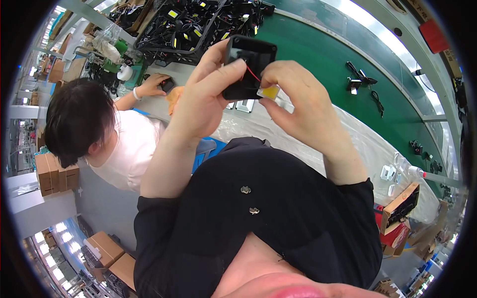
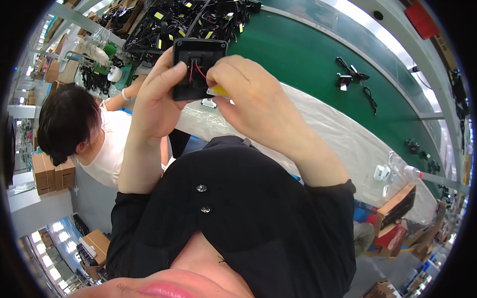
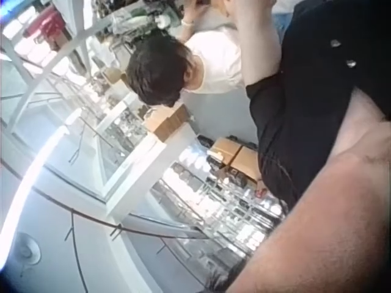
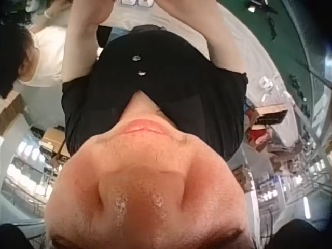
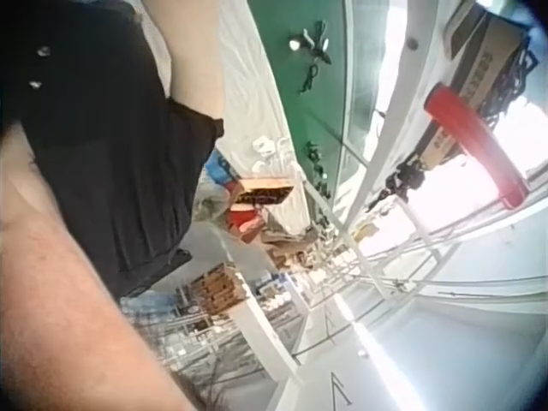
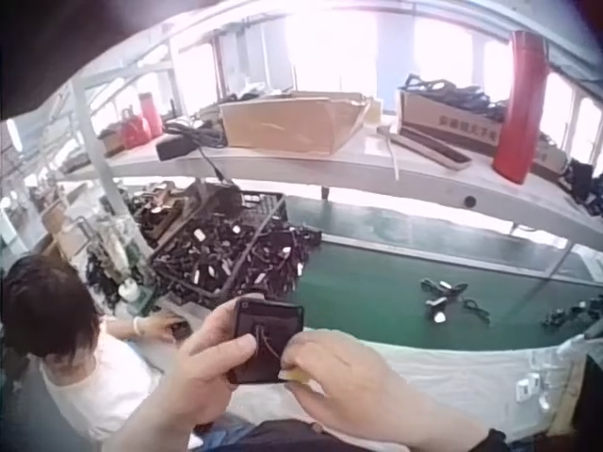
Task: Assembling LED light components into their plastic housings on a factory assembly line.
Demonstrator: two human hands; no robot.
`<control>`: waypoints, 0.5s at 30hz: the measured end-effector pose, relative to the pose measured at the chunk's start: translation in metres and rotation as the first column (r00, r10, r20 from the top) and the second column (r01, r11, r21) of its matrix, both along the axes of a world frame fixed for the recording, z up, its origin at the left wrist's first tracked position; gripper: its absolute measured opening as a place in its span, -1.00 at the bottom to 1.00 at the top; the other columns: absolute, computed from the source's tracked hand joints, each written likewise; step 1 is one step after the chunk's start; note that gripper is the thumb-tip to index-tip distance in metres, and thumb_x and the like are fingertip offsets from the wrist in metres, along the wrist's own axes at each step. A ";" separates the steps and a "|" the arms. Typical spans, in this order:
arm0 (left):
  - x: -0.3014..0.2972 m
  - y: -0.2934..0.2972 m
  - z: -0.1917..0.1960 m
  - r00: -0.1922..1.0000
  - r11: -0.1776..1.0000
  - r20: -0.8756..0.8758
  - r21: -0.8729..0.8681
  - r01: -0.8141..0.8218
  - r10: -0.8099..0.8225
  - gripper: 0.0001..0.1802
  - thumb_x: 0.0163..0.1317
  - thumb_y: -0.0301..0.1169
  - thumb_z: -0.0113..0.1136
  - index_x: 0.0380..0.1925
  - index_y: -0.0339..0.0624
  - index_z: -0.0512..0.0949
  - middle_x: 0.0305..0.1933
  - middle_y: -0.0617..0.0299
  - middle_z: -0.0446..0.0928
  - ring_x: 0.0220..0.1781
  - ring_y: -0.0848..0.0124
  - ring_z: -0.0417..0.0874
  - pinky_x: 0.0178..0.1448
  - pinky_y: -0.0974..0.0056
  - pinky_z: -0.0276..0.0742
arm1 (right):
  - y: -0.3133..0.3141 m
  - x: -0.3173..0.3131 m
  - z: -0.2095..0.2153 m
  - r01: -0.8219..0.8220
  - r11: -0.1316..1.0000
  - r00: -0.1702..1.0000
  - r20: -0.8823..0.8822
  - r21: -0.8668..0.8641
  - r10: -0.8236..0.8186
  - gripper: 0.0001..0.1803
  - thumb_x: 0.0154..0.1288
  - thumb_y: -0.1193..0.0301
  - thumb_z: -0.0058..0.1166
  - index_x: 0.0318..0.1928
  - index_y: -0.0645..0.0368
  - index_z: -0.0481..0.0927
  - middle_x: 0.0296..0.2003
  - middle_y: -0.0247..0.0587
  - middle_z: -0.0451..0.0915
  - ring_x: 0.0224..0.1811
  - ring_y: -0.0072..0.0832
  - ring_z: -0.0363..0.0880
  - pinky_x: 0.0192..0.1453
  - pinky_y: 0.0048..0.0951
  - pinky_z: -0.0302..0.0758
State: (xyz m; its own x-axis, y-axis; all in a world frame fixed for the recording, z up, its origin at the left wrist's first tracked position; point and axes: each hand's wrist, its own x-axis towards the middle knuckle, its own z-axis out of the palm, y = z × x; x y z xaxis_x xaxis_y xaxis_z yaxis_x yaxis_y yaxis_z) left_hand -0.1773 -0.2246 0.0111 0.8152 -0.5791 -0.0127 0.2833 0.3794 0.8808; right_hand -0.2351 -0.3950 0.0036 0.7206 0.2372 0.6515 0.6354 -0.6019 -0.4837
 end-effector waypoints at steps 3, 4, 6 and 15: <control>0.002 0.016 0.004 0.993 0.973 0.031 0.205 0.108 -0.116 -0.48 0.21 -0.41 0.10 0.17 -0.25 0.25 -0.05 0.21 0.45 -0.03 0.44 0.52 -0.07 0.29 0.55 | -0.012 -0.008 0.006 -0.060 0.993 0.997 -0.060 -0.099 0.054 -0.70 -0.11 0.66 0.14 -0.27 0.23 0.45 -0.30 -0.18 0.53 -0.24 -0.22 0.52 -0.16 -0.29 0.47; 0.002 0.022 0.007 0.987 0.951 0.017 0.270 0.150 -0.161 -0.46 0.20 -0.42 0.12 0.18 -0.24 0.25 -0.05 0.21 0.46 -0.04 0.43 0.53 -0.11 0.30 0.58 | -0.015 -0.009 0.007 -0.063 0.993 0.997 -0.061 -0.096 0.057 -0.70 -0.11 0.66 0.14 -0.27 0.23 0.45 -0.30 -0.18 0.53 -0.24 -0.22 0.52 -0.16 -0.29 0.47; 0.002 0.027 0.012 0.974 0.938 -0.033 0.262 0.226 -0.225 -0.38 0.12 -0.52 0.19 0.20 -0.24 0.21 -0.01 0.20 0.44 -0.05 0.42 0.55 -0.16 0.33 0.62 | -0.019 -0.008 0.008 -0.061 0.989 0.998 0.027 -0.136 0.065 -0.72 -0.09 0.66 0.13 -0.27 0.22 0.50 -0.24 -0.16 0.56 -0.17 -0.22 0.53 -0.12 -0.30 0.48; -0.008 0.014 0.013 0.969 0.977 0.174 0.151 0.149 -0.175 -0.22 -0.04 -0.71 0.19 0.23 -0.20 0.13 0.06 0.20 0.37 0.02 0.47 0.49 -0.01 0.35 0.54 | -0.021 -0.020 0.029 0.084 0.996 0.996 0.023 -0.040 -0.083 -0.68 -0.09 0.67 0.20 -0.23 0.20 0.57 -0.28 -0.19 0.57 -0.27 -0.38 0.58 -0.22 -0.44 0.53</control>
